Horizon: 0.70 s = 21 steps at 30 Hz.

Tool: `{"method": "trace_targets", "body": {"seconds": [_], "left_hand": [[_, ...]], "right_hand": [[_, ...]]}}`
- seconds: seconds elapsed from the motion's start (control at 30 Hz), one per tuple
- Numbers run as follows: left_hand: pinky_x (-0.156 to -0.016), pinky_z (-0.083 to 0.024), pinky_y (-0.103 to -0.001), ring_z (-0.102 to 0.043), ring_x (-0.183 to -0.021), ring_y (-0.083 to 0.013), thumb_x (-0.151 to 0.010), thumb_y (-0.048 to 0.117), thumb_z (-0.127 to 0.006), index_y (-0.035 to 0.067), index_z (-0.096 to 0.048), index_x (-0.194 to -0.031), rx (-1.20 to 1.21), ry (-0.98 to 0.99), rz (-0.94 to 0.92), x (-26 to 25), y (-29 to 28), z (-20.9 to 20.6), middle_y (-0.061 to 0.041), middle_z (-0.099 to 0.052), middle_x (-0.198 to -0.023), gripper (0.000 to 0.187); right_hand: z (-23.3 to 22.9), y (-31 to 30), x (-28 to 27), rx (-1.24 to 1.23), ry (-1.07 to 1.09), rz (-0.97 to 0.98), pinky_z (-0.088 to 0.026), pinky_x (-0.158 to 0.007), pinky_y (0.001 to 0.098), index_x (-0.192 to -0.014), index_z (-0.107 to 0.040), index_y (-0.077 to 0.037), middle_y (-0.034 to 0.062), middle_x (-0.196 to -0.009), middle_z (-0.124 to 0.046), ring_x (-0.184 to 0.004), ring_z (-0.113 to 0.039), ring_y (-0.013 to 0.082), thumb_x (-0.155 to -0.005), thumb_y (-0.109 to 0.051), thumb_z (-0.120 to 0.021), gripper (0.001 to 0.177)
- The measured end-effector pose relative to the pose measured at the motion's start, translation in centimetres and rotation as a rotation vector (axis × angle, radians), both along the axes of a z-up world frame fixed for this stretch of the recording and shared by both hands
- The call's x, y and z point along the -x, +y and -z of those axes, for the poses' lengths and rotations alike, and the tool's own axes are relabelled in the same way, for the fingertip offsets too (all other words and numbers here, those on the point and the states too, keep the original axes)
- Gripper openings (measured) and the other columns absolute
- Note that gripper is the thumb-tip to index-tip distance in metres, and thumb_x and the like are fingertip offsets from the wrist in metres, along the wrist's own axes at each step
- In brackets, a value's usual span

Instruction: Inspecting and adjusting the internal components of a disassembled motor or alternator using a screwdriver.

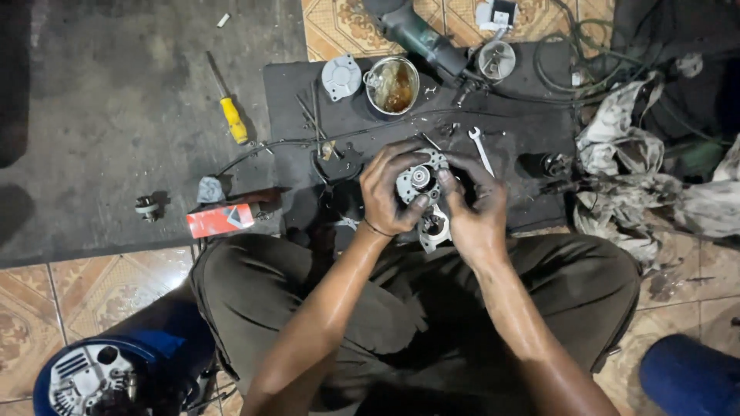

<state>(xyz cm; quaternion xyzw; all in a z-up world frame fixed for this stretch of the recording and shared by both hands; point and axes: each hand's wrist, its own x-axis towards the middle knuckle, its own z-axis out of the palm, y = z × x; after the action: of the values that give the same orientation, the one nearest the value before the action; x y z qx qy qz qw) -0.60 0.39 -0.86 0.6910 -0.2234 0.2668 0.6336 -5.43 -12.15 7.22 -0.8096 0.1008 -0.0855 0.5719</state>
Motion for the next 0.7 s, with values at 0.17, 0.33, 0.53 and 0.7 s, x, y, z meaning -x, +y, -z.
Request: {"method": "trace_targets", "body": {"seconds": [0.17, 0.33, 0.53, 0.7], "left_hand": [[-0.083, -0.058, -0.047, -0.073, -0.099, -0.0376, -0.096, 0.065, -0.048, 0.009, -0.070, -0.110, 0.016, 0.006, -0.017, 0.1, 0.3, -1.0, -0.015, -0.073, -0.107, 0.062], [-0.084, -0.058, -0.046, -0.073, -0.098, -0.0375, -0.097, 0.064, -0.047, 0.007, -0.070, -0.108, 0.024, -0.015, -0.006, 0.1, 0.5, -0.7, -0.016, -0.073, -0.105, 0.062], [-0.082, -0.058, -0.048, -0.073, -0.093, -0.0419, -0.099, 0.061, -0.049, 0.004, -0.067, -0.105, 0.024, -0.038, -0.001, -0.1, 0.4, -1.0, -0.020, -0.071, -0.101, 0.060], [-0.081, -0.058, -0.050, -0.073, -0.094, -0.0433, -0.098, 0.061, -0.053, 0.004, -0.066, -0.106, 0.018, -0.028, 0.002, 0.2, 0.5, -1.2, -0.020, -0.071, -0.103, 0.058]], "right_hand": [[1.2, -0.5, 0.0, 0.032, 0.009, -0.013, -0.055, -0.096, 0.0414, -0.114, -0.075, -0.003, 0.0180, -0.105, -0.074, -0.109, -0.071, 0.0302, -0.094, -0.007, -0.077, 0.021], [-0.1, 1.1, 0.4, 0.044, -0.078, 0.022, -0.053, -0.099, 0.0457, -0.113, -0.072, -0.001, 0.0206, -0.107, -0.072, -0.110, -0.070, 0.0373, -0.092, -0.004, -0.076, 0.022], [-2.4, 2.4, 1.4, 0.183, -0.217, -0.016, -0.044, -0.109, 0.0488, -0.105, -0.074, -0.009, 0.0143, -0.122, -0.062, -0.121, -0.060, 0.0384, -0.091, 0.000, -0.072, 0.017], [-2.3, 4.2, 2.9, 0.103, -0.108, 0.013, -0.038, -0.116, 0.0494, -0.107, -0.076, -0.012, 0.0176, -0.133, -0.054, -0.129, -0.055, 0.0403, -0.091, 0.001, -0.065, 0.024]]}}
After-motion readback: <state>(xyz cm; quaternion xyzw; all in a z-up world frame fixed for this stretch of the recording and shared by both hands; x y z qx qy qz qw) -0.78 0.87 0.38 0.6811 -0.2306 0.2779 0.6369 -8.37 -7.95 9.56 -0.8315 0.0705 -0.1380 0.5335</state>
